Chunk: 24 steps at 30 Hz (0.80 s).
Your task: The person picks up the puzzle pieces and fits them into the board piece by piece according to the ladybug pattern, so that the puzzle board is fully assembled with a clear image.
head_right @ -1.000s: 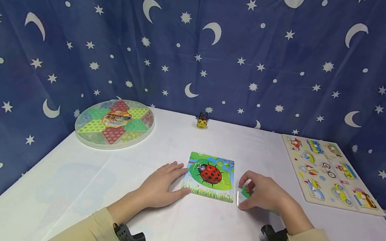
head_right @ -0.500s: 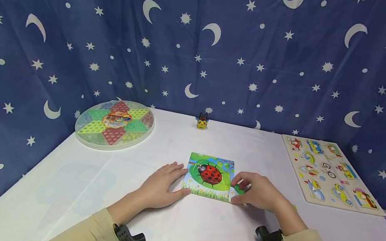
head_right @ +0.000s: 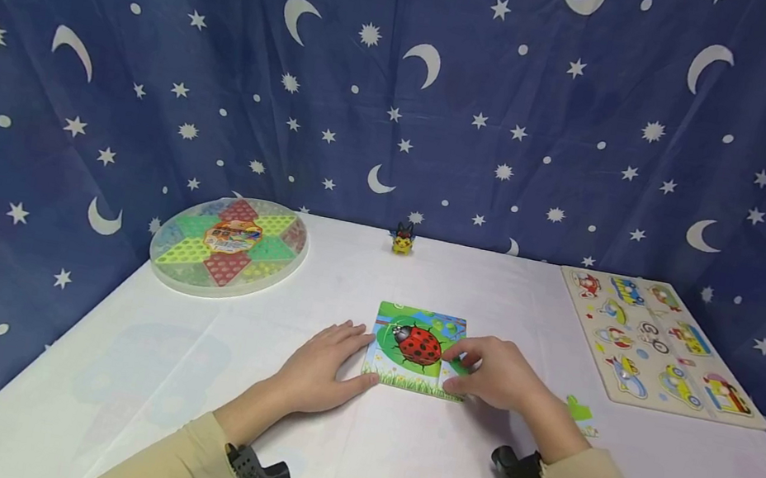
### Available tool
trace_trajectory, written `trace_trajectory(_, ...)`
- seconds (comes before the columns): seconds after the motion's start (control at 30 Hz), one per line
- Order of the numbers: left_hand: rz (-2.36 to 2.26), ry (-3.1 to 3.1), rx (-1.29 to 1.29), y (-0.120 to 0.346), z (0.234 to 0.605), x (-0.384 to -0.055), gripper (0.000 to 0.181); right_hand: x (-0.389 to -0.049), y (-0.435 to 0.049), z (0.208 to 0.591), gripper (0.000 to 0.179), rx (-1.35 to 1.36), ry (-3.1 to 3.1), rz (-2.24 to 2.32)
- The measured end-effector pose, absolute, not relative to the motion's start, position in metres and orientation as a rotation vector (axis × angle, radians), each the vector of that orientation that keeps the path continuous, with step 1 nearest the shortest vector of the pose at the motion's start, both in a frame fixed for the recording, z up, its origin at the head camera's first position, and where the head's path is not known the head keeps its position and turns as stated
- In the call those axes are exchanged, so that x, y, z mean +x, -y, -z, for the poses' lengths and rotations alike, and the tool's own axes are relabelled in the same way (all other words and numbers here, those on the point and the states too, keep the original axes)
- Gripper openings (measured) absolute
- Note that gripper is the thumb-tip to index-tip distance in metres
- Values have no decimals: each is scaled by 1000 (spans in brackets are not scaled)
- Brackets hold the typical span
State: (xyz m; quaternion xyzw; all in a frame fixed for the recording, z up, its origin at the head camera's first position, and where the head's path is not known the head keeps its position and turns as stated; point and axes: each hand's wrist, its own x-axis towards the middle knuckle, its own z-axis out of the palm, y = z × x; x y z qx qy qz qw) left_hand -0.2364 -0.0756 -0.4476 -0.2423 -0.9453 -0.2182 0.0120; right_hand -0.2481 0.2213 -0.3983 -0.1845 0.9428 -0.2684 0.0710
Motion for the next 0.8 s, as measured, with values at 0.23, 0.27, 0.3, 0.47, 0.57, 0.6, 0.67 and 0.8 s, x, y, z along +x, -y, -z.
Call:
trace_trajectory(0.23, 679, 2937, -759, 75, 448, -237, 68, -248, -211, 398, 29, -602, -2900, 770)
trace_trajectory(0.27, 678, 2934, -760, 76, 448, -236, 67, -247, -210, 398, 29, -607, -2910, 766)
trace_trajectory(0.3, 676, 2936, -760, 76, 448, -236, 67, -247, -209, 398, 29, -609, -2919, 761)
trace_trajectory(0.47, 670, 2945, -762, 74, 447, -235, 68, -242, -201, 399, 29, -573, -2952, 727)
trace_trajectory(0.57, 659, 2951, -758, 74, 448, -235, 68, -240, -195, 400, 29, -581, -2974, 687)
trace_trajectory(0.6, 653, 2957, -754, 74, 448, -236, 68, -239, -192, 400, 29, -586, -2987, 674)
trace_trajectory(0.67, 650, 2959, -752, 74, 448, -236, 69, -237, -188, 400, 29, -595, -3010, 647)
trace_trajectory(0.8, 666, 2954, -755, 75, 448, -237, 69, -234, -183, 400, 28, -591, -3055, 613)
